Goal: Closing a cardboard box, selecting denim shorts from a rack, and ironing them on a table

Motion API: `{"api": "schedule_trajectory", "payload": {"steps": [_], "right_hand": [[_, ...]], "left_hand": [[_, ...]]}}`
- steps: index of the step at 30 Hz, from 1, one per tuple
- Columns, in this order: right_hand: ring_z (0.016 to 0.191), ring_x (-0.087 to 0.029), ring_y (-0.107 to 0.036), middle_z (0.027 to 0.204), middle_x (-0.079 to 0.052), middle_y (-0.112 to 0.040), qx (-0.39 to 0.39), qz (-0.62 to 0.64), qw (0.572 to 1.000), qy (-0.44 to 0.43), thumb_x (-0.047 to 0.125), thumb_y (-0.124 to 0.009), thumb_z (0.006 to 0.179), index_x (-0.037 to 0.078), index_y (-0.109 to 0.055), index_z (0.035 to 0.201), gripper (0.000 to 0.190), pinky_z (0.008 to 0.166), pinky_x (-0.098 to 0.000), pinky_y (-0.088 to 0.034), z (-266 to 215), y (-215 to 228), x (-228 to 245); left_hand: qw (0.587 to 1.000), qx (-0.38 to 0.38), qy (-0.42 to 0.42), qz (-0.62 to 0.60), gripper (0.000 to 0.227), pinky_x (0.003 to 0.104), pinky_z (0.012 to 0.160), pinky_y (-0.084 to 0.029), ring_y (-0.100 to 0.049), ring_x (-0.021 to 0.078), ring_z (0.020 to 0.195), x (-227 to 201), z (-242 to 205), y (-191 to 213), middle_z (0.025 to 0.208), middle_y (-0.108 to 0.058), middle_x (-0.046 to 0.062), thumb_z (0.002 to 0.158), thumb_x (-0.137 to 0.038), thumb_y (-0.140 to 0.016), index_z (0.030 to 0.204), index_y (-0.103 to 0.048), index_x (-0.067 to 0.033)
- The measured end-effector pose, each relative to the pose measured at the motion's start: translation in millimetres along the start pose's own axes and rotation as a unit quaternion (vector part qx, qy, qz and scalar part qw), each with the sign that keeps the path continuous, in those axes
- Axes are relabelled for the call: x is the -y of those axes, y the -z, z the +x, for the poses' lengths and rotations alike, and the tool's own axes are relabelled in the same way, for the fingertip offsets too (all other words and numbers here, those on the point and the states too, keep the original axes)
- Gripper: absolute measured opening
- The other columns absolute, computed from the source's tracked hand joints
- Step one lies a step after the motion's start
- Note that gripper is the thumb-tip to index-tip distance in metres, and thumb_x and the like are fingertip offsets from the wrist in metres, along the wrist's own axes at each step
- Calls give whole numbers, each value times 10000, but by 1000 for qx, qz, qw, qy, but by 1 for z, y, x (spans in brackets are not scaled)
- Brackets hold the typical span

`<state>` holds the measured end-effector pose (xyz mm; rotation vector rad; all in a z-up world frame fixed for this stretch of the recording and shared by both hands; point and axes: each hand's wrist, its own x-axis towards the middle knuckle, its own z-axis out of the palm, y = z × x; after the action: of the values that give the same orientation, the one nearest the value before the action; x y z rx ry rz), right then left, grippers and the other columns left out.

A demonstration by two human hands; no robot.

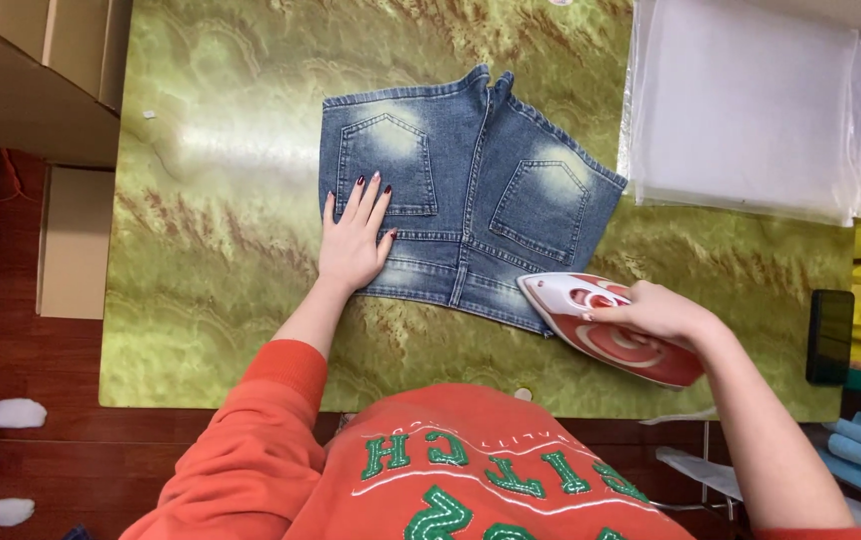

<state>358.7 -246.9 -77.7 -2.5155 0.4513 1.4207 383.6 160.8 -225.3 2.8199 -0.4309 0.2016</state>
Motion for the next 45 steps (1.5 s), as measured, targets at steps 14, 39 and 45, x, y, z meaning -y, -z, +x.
{"api": "schedule_trajectory", "payload": {"steps": [14,39,45], "right_hand": [[1006,-373,-630,967,-231,-674,-28,-86,982,167,686,-631,648,102,-700,1003,687,861,-447,-482,-39,4,162],[999,-362,-644,972,-246,-682,-27,-58,992,113,650,-644,664,63,-737,973,670,871,-434,-486,-72,24,156],[404,-218,-606,497,-130,-591,7,20,995,96,507,-713,648,28,-669,706,484,418,-304,-519,5,1,103]], "left_hand": [[1000,-15,-5,3,576,566,1105,-145,-189,196,1428,2,-1,0,1557,-225,32,933,-403,-441,1455,-326,-189],[1000,-11,-13,7,579,539,1115,-148,-184,203,1431,21,12,2,1559,-220,49,928,-403,-452,1453,-337,-187],[1000,-12,-9,5,573,536,1114,-149,-185,204,1432,31,15,-2,1557,-220,56,941,-407,-441,1458,-329,-188]]}}
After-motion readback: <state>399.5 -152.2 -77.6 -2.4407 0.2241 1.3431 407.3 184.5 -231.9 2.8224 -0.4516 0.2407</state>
